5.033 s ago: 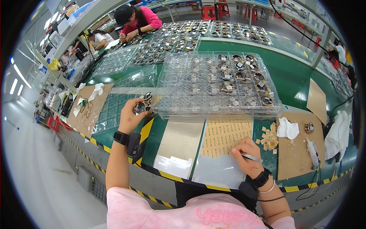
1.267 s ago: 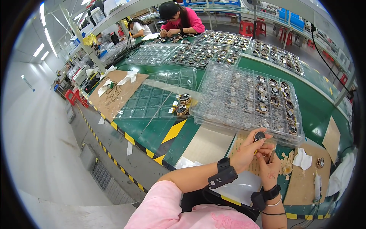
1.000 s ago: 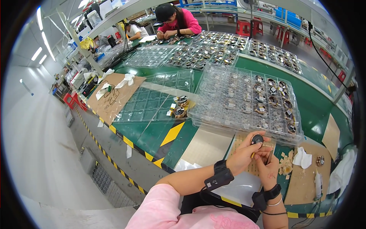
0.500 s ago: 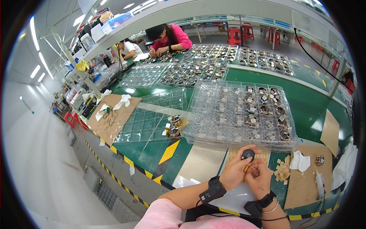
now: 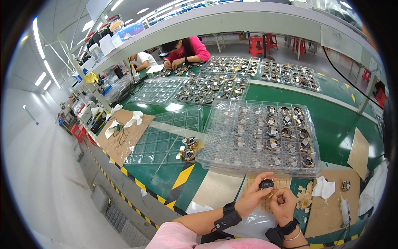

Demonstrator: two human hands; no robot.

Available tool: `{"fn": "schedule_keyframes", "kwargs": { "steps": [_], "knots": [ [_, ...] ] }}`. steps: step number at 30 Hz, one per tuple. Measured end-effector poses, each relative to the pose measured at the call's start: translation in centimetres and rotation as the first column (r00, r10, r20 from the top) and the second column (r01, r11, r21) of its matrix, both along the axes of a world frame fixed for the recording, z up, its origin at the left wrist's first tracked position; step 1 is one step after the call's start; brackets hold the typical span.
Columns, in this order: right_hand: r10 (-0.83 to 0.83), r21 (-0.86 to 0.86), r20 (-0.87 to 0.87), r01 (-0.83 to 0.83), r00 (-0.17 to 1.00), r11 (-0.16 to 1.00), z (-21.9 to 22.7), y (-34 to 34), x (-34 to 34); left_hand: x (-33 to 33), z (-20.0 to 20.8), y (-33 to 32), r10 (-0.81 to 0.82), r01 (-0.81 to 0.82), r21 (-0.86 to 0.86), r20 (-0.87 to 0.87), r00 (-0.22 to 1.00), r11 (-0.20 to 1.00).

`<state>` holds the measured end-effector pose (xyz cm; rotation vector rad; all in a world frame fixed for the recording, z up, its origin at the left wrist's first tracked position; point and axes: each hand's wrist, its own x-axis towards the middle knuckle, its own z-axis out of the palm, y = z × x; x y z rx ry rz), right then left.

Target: Assembling electronic components into smartwatch casings using tweezers and manual placement.

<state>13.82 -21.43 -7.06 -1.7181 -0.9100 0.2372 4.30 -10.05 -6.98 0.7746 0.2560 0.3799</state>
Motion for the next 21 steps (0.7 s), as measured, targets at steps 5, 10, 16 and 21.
{"fn": "schedule_keyframes", "kwargs": {
  "steps": [5, 10, 16, 21],
  "knots": [
    [-0.008, -0.025, -0.146, 0.004, 0.989, 1.0, -0.2, -0.1, 0.3, 0.2, -0.5, 0.2, -0.041, 0.047, 0.16, -0.044, 0.998, 0.986],
    [0.041, 0.041, -0.321, -0.029, 0.946, 0.999, -0.3, -0.2, 0.2, 0.1, -1.3, 0.8, -0.154, 0.17, 0.154, -0.112, 0.982, 0.973],
    [0.098, 0.128, -0.43, -0.047, 0.897, 0.991, -0.3, -0.2, 0.5, 0.1, -1.1, 1.0, -0.171, 0.181, 0.158, -0.079, 0.982, 0.971],
    [0.116, 0.145, -0.448, -0.056, 0.886, 0.988, -0.9, -0.2, 1.0, 0.1, -1.3, 1.3, -0.185, 0.191, 0.176, -0.05, 0.982, 0.966]
  ]
}}
